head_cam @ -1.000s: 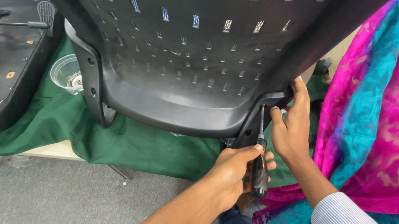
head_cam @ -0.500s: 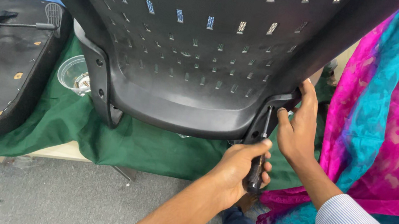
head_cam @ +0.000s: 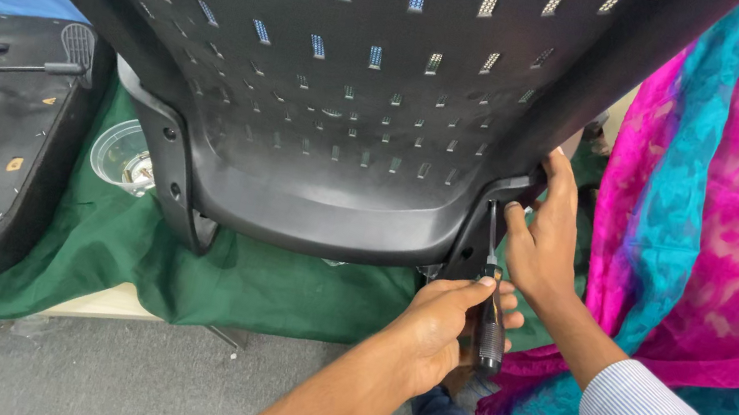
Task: The person assembles an office chair. They first fit a black control handle onto the seat mechanism plate, then align the backrest with the seat and drive screws into the backrest brackets using a screwdriver, taking screws from a small cup.
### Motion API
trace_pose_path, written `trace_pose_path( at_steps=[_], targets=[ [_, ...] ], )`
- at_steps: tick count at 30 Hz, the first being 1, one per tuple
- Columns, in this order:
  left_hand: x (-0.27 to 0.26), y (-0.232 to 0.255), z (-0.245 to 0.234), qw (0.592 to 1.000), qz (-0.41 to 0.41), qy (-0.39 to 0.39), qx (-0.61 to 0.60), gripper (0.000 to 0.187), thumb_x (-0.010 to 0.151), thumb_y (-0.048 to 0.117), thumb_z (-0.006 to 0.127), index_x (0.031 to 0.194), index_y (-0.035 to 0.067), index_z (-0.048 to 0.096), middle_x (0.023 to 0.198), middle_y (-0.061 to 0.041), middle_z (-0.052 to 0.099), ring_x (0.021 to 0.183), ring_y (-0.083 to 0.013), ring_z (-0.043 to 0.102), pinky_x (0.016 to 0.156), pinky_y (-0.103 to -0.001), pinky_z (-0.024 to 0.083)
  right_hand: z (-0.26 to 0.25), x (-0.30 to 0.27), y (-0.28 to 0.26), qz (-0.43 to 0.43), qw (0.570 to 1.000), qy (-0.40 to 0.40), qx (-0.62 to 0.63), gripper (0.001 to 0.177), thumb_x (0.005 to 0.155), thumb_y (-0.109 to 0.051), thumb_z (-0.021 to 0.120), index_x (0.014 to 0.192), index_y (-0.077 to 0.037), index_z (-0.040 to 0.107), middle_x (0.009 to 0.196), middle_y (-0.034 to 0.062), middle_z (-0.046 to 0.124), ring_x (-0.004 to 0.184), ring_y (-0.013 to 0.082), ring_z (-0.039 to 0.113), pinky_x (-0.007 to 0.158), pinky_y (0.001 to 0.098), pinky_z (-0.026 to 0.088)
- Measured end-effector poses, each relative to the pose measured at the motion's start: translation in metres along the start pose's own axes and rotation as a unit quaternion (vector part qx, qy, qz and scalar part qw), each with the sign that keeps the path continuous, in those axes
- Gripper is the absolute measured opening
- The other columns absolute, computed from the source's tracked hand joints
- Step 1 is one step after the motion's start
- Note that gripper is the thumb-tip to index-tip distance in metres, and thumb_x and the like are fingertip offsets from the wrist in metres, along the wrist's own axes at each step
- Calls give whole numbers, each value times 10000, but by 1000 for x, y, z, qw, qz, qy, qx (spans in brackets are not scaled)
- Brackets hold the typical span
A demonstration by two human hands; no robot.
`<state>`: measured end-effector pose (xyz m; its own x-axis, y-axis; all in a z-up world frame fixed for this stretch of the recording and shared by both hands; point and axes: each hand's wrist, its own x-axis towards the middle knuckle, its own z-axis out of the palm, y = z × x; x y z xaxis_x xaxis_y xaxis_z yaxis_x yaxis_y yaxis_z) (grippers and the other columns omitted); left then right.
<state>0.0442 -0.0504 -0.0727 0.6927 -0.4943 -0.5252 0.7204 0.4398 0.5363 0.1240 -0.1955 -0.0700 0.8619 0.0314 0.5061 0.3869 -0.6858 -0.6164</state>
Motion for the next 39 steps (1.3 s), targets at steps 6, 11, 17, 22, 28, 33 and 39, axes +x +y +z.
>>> trace_pose_path(
  at_steps=[6, 11, 17, 22, 28, 33, 39],
  targets=[
    [8, -4, -6, 997, 3, -17, -77, 330, 1078, 280, 479, 1210, 32, 652, 999, -41, 669, 856, -144, 666, 762, -354, 596, 0, -1, -1, -3, 1000, 2, -1, 792, 870, 42, 583, 1592, -36, 269, 1615, 211, 362, 1480, 349, 428, 1075, 416, 463],
    [7, 2, -8, 1000, 16, 10, -24, 241, 1043, 277, 598, 1071, 38, 617, 921, -47, 678, 744, -115, 608, 658, -304, 546, 1, -1, -2, -3, 1000, 6, -14, 800, 866, 43, 592, 1591, -36, 266, 1610, 214, 363, 1475, 347, 428, 1063, 415, 463],
    [5, 2, -7, 999, 7, -15, -47, 179, 1033, 221, 589, 1067, 46, 600, 987, -52, 729, 769, -100, 619, 675, -273, 562, 1, 0, -2, 7, 1000, 6, -13, 801, 863, 44, 589, 1593, -41, 270, 1603, 206, 375, 1469, 337, 437, 1052, 411, 469],
    [13, -3, -9, 998, 0, -28, -57, 255, 1072, 291, 522, 1072, 46, 593, 1030, -48, 753, 787, -110, 618, 710, -293, 557, 2, 0, -1, -8, 1000, 9, -11, 792, 867, 43, 595, 1587, -31, 272, 1607, 214, 370, 1472, 345, 433, 1052, 409, 473],
    [17, -8, -13, 998, -17, 1, -68, 379, 1086, 354, 434, 1119, 57, 668, 905, -20, 650, 794, -127, 642, 738, -329, 572, 2, -1, -1, -9, 1000, 10, -9, 798, 859, 52, 598, 1588, -27, 282, 1588, 216, 385, 1451, 342, 451, 1058, 414, 475],
    [15, -7, -13, 991, -23, -29, -125, 470, 1025, 453, 488, 1096, 58, 732, 775, 6, 550, 710, -112, 602, 656, -294, 560, 2, 0, -2, -3, 1000, 9, -12, 795, 853, 52, 592, 1584, -31, 291, 1592, 214, 385, 1450, 342, 457, 1057, 411, 478],
    [18, -8, -8, 996, 25, 26, -76, 218, 939, 221, 737, 962, 31, 634, 832, -62, 627, 722, -153, 632, 652, -299, 562, 2, 0, 0, -7, 1000, 9, -19, 785, 862, 44, 595, 1582, -20, 288, 1604, 217, 374, 1458, 350, 449, 1063, 416, 475]
  ],
)
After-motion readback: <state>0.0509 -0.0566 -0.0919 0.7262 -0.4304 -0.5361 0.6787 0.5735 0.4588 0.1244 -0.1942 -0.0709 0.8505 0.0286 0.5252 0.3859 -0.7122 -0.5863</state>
